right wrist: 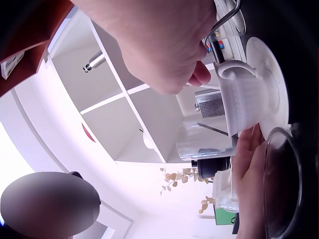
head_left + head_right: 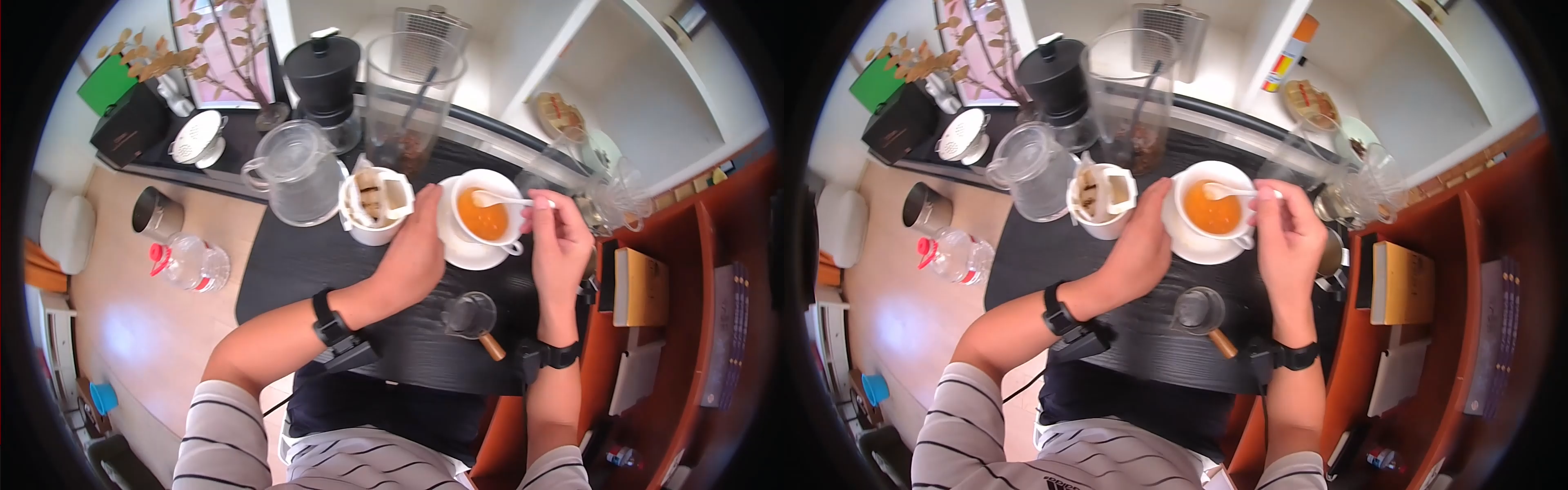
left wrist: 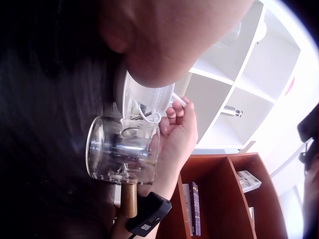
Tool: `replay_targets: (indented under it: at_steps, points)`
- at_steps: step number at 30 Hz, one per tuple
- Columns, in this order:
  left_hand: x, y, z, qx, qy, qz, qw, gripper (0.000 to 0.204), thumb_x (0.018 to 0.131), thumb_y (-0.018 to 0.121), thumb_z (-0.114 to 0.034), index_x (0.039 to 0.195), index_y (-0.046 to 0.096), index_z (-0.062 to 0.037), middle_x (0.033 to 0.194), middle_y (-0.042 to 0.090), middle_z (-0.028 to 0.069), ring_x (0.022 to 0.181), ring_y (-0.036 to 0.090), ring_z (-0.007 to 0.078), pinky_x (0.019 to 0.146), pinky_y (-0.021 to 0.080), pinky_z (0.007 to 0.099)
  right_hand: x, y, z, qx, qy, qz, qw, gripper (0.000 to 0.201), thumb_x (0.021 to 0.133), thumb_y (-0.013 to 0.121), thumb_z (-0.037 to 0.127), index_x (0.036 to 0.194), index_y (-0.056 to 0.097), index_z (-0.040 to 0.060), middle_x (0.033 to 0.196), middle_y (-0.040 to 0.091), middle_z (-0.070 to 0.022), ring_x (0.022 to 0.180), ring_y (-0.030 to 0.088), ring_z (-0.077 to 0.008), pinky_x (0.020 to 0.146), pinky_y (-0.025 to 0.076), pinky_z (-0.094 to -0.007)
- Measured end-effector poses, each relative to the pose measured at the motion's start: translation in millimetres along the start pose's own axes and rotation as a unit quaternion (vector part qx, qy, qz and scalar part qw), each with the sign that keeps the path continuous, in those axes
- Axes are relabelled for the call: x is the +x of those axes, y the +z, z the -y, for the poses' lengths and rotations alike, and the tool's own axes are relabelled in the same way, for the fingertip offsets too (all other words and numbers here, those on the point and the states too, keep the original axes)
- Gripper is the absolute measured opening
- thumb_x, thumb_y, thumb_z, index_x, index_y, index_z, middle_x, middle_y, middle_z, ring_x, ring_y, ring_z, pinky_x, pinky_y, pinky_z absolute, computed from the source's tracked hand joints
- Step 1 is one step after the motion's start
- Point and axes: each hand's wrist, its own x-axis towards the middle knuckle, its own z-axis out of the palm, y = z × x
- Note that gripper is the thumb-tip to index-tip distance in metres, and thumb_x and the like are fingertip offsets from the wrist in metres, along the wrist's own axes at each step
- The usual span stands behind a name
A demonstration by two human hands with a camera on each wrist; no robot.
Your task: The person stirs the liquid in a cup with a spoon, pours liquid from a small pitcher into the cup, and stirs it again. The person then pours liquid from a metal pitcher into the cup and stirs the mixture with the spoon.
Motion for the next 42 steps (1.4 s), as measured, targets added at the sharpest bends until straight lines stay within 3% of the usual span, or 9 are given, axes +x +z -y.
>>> replay_targets:
  at_steps: [6, 8, 14, 17, 22, 28, 32, 35, 42]
  points:
    - [-2, -3, 0, -0.021, -0.002, 0.008, 1.0, 0.065, 0.088, 0.052, 0.016, 0.151, 0.036, 0.0145, 0.148, 0.047, 0.0364, 0.14, 0.048, 0.0521, 0.123, 0.037, 0.0499, -14, -10, -9, -0.066, -0.026, -0.016, 0.997, 0.014, 0.108, 0.068, 0.011, 0.113, 0.075, 0.0001, 0.085, 0.069, 0.0011, 0.074, 0.061, -0.0036, 0.066, 0.049, -0.0197]
    - [2, -2, 0, -0.032, -0.004, 0.034, 0.999, 0.069, 0.083, 0.05, 0.017, 0.15, 0.03, 0.0191, 0.15, 0.041, 0.0426, 0.141, 0.043, 0.0586, 0.123, 0.035, 0.0544, -16, -10, -8, -0.09, -0.031, -0.021, 0.995, 0.013, 0.108, 0.068, 0.01, 0.111, 0.075, 0.0001, 0.084, 0.068, 0.002, 0.072, 0.06, -0.003, 0.064, 0.047, -0.0194]
    - [4, -5, -4, -0.024, -0.003, 0.028, 0.999, 0.067, 0.084, 0.05, 0.017, 0.149, 0.033, 0.0149, 0.146, 0.045, 0.0397, 0.135, 0.048, 0.0567, 0.119, 0.039, 0.0539, -18, -1, -6, 0.036, 0.002, -0.003, 0.999, 0.013, 0.107, 0.069, 0.007, 0.116, 0.074, -0.0008, 0.088, 0.072, -0.0013, 0.074, 0.064, -0.0035, 0.065, 0.048, -0.0186]
    - [1, -4, -4, -0.008, -0.023, 0.025, 0.999, 0.062, 0.091, 0.05, 0.012, 0.152, 0.038, 0.0081, 0.148, 0.05, 0.0319, 0.138, 0.051, 0.0484, 0.119, 0.04, 0.0494, -18, -1, -6, -0.008, -0.006, -0.027, 1.0, 0.015, 0.107, 0.069, 0.008, 0.117, 0.074, -0.0015, 0.087, 0.072, -0.0005, 0.072, 0.063, -0.0018, 0.064, 0.048, -0.0179]
    - [1, -5, -4, 0.005, -0.015, 0.029, 0.999, 0.061, 0.092, 0.049, 0.013, 0.152, 0.038, 0.0085, 0.148, 0.049, 0.0324, 0.139, 0.05, 0.0484, 0.12, 0.039, 0.0491, -18, -7, -9, -0.092, -0.048, -0.056, 0.993, 0.012, 0.106, 0.07, 0.006, 0.114, 0.075, -0.0017, 0.084, 0.067, 0.003, 0.071, 0.058, -0.0002, 0.063, 0.046, -0.0176]
    - [4, -8, -5, -0.008, -0.015, 0.062, 0.998, 0.066, 0.088, 0.052, 0.015, 0.152, 0.032, 0.0128, 0.151, 0.043, 0.0361, 0.142, 0.046, 0.0529, 0.123, 0.036, 0.053, -18, -2, -8, -0.006, -0.029, -0.034, 0.999, 0.014, 0.106, 0.071, 0.007, 0.115, 0.075, -0.0026, 0.087, 0.07, 0.0002, 0.073, 0.061, -0.0026, 0.064, 0.048, -0.0188]
    - [1, -5, -4, 0.003, -0.016, 0.032, 0.999, 0.06, 0.093, 0.049, 0.012, 0.152, 0.039, 0.0085, 0.149, 0.049, 0.0308, 0.138, 0.051, 0.047, 0.12, 0.04, 0.0483, -17, -4, -12, -0.012, -0.052, -0.061, 0.997, 0.015, 0.106, 0.071, 0.008, 0.115, 0.075, -0.0026, 0.091, 0.072, -0.0031, 0.074, 0.063, -0.005, 0.064, 0.05, -0.0204]
    - [2, -5, -4, 0.009, -0.01, 0.027, 1.0, 0.06, 0.093, 0.049, 0.012, 0.152, 0.039, 0.0086, 0.148, 0.049, 0.0304, 0.138, 0.051, 0.0466, 0.119, 0.04, 0.0483, -18, -10, -15, -0.134, -0.08, -0.072, 0.985, 0.014, 0.106, 0.07, 0.008, 0.115, 0.075, -0.0033, 0.092, 0.072, -0.004, 0.075, 0.066, -0.0058, 0.066, 0.051, -0.0207]
    - [2, -5, -2, 0.008, 0.0, 0.024, 1.0, 0.06, 0.093, 0.05, 0.012, 0.152, 0.04, 0.0081, 0.147, 0.051, 0.0299, 0.137, 0.052, 0.0462, 0.119, 0.04, 0.0486, -17, 0, -13, 0.009, -0.066, -0.03, 0.997, 0.012, 0.105, 0.071, 0.007, 0.111, 0.076, -0.0028, 0.089, 0.07, -0.0034, 0.071, 0.061, -0.0047, 0.062, 0.048, -0.0208]
